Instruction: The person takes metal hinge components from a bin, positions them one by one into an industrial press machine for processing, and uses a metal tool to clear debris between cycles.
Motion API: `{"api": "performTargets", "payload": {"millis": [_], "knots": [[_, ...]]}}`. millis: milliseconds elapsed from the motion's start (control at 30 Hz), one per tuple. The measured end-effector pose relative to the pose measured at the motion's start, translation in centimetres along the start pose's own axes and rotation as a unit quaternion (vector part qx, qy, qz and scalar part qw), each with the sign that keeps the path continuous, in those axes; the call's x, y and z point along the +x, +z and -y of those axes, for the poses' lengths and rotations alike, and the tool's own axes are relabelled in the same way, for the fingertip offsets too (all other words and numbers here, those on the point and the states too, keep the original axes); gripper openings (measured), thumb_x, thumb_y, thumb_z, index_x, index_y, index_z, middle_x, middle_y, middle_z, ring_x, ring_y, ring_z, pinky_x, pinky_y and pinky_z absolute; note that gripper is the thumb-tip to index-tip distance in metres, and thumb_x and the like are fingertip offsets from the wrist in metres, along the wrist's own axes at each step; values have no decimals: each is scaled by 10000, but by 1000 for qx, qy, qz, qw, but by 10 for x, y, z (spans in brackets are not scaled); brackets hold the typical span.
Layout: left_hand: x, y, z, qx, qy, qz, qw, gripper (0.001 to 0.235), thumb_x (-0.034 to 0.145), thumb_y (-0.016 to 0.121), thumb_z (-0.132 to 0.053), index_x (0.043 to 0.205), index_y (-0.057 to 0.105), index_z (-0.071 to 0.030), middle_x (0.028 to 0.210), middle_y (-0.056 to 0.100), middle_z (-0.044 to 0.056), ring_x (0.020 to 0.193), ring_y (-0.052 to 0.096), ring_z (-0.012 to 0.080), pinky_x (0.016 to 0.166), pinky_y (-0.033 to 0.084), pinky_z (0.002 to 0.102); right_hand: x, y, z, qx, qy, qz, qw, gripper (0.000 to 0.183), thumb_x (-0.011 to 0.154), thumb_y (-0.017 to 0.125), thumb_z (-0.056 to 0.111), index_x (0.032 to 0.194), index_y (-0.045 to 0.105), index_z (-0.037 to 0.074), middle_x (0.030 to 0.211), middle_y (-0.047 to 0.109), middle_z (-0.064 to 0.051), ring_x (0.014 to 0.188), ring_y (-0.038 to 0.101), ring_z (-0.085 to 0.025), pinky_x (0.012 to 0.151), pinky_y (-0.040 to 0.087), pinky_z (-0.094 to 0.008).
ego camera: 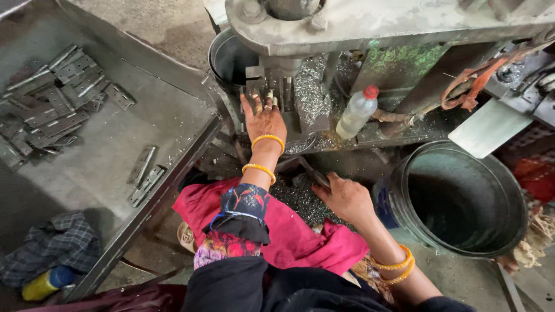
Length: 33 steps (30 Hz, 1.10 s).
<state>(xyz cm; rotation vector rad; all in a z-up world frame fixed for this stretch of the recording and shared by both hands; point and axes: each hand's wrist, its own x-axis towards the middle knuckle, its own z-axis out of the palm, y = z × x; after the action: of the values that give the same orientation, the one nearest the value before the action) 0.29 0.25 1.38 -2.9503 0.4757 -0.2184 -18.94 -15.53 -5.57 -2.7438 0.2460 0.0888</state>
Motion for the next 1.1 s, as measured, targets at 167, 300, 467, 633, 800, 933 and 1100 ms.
{"api": "performTargets", "payload": {"millis": [167, 300, 467, 633, 800, 933, 1100], "knots": [[5, 6, -3, -1, -6, -25, 1000, 441, 978, 432, -131, 1365, 637, -76, 1544, 513, 71, 1518, 316, 294, 1251, -30, 602, -9, 53, -28, 38, 15, 29, 999, 309, 892, 635, 405, 1001, 650, 117, 862, 740, -186, 826, 732, -395, 730, 571, -520], [0, 5, 3, -10, -5, -14, 1000, 450, 944, 441, -152, 1341, 640, -77, 1541, 500, 53, 1508, 308, 305, 1217, -24, 624, -10, 60, -25, 49, 50, 37, 997, 359, 884, 674, 437, 1030, 635, 111, 856, 727, -200, 838, 711, -421, 721, 552, -546], [17, 12, -1, -17, 3, -14, 1000, 463, 957, 442, -189, 1364, 629, -73, 1545, 496, 45, 1509, 311, 314, 1207, -24, 633, 4, 12, -9, -11, -21, -50, 998, 492, 871, 680, 533, 1080, 609, 94, 800, 725, -185, 789, 717, -411, 694, 562, -532], [28, 15, -8, 12, -22, -5, 1000, 526, 961, 419, -182, 1462, 544, -82, 1545, 474, 43, 1500, 310, 300, 1201, -24, 640, -15, 20, -14, 32, -8, -9, 999, 404, 819, 685, 458, 1032, 643, 117, 805, 731, -184, 786, 723, -407, 676, 563, -538], [25, 15, -3, -17, -19, 13, 1000, 483, 988, 403, -144, 1445, 557, -112, 1605, 430, 28, 1519, 304, 282, 1227, -28, 621, -12, 29, -14, 16, 3, -19, 1000, 468, 906, 636, 547, 1016, 631, 92, 829, 727, -205, 810, 709, -423, 699, 556, -545], [19, 16, 1, -14, -19, 16, 1000, 496, 964, 416, -151, 1438, 555, -107, 1579, 447, 29, 1527, 279, 297, 1206, -24, 626, 8, -3, 0, -28, -8, 9, 1000, 551, 903, 640, 593, 1031, 603, 58, 831, 727, -218, 844, 701, -432, 730, 555, -557], [28, 21, 2, -55, -30, -1, 998, 466, 981, 425, -149, 1417, 587, -112, 1574, 462, 30, 1514, 307, 298, 1219, -18, 641, 11, -30, 19, -44, -57, -20, 997, 554, 888, 625, 581, 1092, 593, 68, 826, 738, -200, 847, 714, -419, 756, 557, -551]]}}
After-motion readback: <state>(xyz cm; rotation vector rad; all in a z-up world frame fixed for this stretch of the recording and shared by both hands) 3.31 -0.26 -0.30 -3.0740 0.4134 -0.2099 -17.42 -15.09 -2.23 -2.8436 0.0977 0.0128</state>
